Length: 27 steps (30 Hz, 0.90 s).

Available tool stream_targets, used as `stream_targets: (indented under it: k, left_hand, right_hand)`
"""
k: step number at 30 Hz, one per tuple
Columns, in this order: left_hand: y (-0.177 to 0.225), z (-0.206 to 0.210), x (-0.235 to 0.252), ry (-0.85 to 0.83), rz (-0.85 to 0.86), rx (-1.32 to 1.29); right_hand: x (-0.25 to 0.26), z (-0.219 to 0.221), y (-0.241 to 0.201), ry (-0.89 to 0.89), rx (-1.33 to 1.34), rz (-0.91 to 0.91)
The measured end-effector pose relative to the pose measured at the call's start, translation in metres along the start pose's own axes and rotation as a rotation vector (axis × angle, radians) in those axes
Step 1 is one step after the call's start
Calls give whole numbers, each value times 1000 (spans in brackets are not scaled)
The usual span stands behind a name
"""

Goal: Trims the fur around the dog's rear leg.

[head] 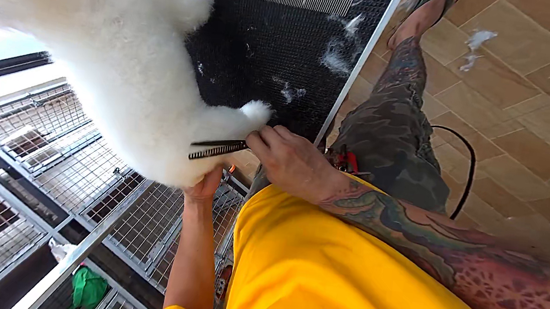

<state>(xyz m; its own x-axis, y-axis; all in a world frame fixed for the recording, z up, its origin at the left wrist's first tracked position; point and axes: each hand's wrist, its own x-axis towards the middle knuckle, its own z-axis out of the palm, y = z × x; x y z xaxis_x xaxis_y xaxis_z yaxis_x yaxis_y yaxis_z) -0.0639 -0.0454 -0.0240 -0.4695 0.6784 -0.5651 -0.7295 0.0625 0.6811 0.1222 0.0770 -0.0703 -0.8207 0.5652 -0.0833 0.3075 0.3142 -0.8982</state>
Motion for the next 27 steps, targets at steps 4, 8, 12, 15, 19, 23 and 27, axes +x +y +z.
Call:
stream_targets:
  k: [4,8,12,15,19,23,27]
  left_hand:
    - [1,-3,0,-7,-10,-20]
    - [1,-5,0,-3,-19,-27]
    - [2,-7,0,-3,-18,-23]
    - [3,-8,0,-5,-26,-18]
    - [4,-11,0,42,-32,8]
    - [4,-13,0,9,-38,-12]
    - [5,-13,0,41,-50,-17]
  right_hand:
    - [2,-3,-1,-26,8,38]
    - [4,-9,-2,-95,29,64]
    - [4,-14,-2,-119,30,59]
    - [6,-17,-8,-180,56,52]
    - [6,-15,-14,-139,47,47]
    - [7,-18,-16,-207,77,74]
    - [6,-18,-14,-187,79,78]
